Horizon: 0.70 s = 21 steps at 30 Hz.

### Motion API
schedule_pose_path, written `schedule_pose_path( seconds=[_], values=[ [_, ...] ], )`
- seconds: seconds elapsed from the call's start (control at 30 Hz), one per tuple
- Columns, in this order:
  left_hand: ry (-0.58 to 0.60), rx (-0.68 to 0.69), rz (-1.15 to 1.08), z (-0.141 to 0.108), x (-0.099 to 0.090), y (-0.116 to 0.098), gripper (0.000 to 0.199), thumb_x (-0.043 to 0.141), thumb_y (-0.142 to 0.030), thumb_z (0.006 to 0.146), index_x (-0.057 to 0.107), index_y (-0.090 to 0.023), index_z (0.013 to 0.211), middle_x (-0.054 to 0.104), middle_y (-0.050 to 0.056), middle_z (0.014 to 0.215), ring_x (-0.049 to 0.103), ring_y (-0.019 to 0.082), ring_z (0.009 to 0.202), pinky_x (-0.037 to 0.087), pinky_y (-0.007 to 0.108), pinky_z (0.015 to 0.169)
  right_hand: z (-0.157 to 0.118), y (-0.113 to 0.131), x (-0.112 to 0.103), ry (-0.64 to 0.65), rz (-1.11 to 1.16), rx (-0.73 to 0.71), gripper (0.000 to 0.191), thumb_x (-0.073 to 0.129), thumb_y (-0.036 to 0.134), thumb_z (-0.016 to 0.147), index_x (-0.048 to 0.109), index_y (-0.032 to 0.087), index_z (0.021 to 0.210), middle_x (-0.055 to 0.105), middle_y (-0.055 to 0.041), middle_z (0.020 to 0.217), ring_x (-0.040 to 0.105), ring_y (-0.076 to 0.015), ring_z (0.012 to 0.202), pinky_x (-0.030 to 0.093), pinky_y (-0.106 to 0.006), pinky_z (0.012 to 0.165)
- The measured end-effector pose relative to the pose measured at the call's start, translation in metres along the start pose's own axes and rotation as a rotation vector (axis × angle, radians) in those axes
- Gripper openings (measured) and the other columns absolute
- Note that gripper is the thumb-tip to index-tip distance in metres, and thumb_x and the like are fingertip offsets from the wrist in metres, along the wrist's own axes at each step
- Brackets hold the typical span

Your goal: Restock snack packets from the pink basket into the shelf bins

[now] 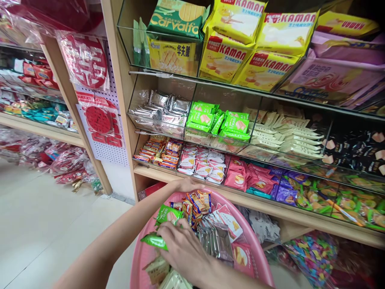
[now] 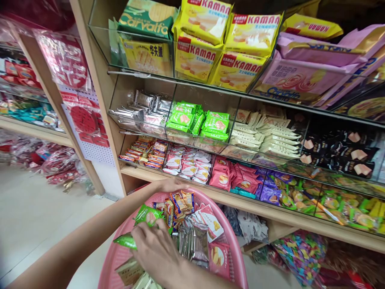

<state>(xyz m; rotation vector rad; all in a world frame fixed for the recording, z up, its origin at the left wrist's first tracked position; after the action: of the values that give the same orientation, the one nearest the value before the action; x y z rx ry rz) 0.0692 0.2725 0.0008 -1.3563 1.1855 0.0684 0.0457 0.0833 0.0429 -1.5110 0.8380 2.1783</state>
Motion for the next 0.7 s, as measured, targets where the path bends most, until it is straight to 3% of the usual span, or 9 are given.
schedule_pose_path(
  seconds=[0.13,0.33,0.53,0.7],
  values=[
    [0.012,0.002,-0.019,0.0,0.001,0.0,0.062,0.043,-0.077,0.066,0.048,-0.018,0.048,0.042,-0.002,0.048,0.037,0.012,0.051,0.03,0.026,0.053,-0.008,-0.004,-0.003,-0.007,0.055,0.136,0.016,0.054,0.019,0.084,0.047,0.02,0.098,0.06,-0.0029,0.098,0.058,-0.0208,0.086,0.041,-0.035,0.076],
    [0.017,0.003,-0.018,0.001,0.003,0.001,0.063,0.039,-0.077,0.067,0.056,-0.017,0.056,0.046,-0.002,0.052,0.038,0.012,0.052,0.031,0.025,0.054,-0.017,-0.01,0.003,-0.019,0.251,0.277,0.024,0.055,0.013,0.08,0.048,0.022,0.101,0.06,-0.0018,0.1,0.059,-0.0206,0.087,0.045,-0.031,0.072],
    [0.02,0.007,0.029,0.0,0.002,-0.001,0.063,0.037,-0.078,0.067,0.05,-0.018,0.052,0.044,-0.001,0.052,0.04,0.014,0.052,0.03,0.026,0.054,-0.014,-0.014,-0.003,-0.156,0.444,0.282,0.015,0.052,0.018,0.084,0.05,0.023,0.098,0.057,-0.0013,0.101,0.056,-0.0175,0.093,0.045,-0.028,0.08],
    [0.004,0.024,0.019,0.0,0.001,-0.003,0.062,0.037,-0.078,0.068,0.041,-0.018,0.049,0.041,-0.002,0.05,0.036,0.012,0.049,0.027,0.026,0.052,-0.013,-0.019,-0.007,-0.205,0.419,0.28,0.019,0.052,0.018,0.084,0.051,0.023,0.102,0.055,-0.0023,0.105,0.056,-0.0172,0.095,0.045,-0.028,0.083]
  ],
)
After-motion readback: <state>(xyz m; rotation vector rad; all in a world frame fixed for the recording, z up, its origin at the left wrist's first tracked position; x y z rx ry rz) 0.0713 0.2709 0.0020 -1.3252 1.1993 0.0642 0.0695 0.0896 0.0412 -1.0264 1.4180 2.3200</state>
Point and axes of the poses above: each hand's wrist, its own z-axis towards the middle knuckle, its own x-axis out of the palm, y = z × x, the point moved 7 cm from there along z, towards the middle knuckle
